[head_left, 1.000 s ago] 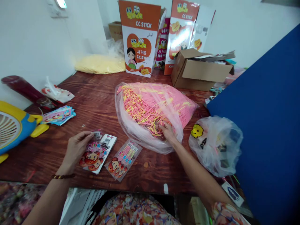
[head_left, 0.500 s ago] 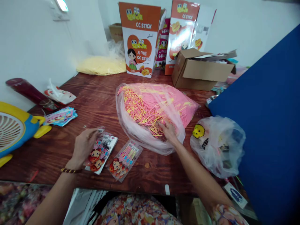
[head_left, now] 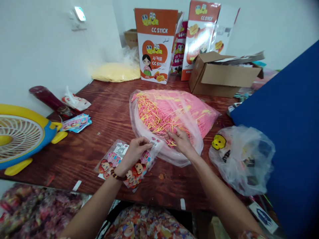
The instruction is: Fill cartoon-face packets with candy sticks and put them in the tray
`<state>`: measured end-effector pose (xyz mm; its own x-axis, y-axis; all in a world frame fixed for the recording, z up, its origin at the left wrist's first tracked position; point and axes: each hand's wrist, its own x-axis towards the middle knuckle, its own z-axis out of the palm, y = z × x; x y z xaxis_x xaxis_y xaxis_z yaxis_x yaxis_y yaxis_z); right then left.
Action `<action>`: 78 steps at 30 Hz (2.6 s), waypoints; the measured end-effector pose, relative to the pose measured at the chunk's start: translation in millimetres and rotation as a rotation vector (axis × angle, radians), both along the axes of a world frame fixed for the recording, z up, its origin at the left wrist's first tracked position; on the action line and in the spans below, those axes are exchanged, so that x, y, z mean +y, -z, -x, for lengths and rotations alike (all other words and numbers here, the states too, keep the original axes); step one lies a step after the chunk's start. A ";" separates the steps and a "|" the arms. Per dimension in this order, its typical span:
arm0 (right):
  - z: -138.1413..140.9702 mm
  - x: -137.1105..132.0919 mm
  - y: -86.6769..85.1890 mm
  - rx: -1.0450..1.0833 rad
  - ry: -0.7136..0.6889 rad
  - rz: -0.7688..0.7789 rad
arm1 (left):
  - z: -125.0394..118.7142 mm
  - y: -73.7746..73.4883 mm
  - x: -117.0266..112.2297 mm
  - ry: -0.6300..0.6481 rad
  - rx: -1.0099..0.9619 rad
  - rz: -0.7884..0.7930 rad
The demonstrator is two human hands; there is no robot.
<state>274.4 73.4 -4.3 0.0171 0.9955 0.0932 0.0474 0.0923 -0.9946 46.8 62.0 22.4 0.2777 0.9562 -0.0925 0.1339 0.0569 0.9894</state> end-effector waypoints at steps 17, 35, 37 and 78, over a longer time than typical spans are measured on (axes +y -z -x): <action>19.0 -29.0 -18.1 -0.609 -0.262 -0.260 | -9.3 9.0 0.1 0.140 0.138 0.035; 33.0 -32.9 -39.7 0.298 0.100 -0.069 | -0.6 9.6 -17.2 0.226 0.099 -0.225; 42.9 -33.6 -45.7 0.468 0.135 -0.087 | -3.3 8.1 -18.7 0.209 0.107 -0.269; 15.3 -46.6 -60.1 -0.394 -0.148 -0.200 | -21.6 -2.6 -12.9 -0.105 -0.170 -0.237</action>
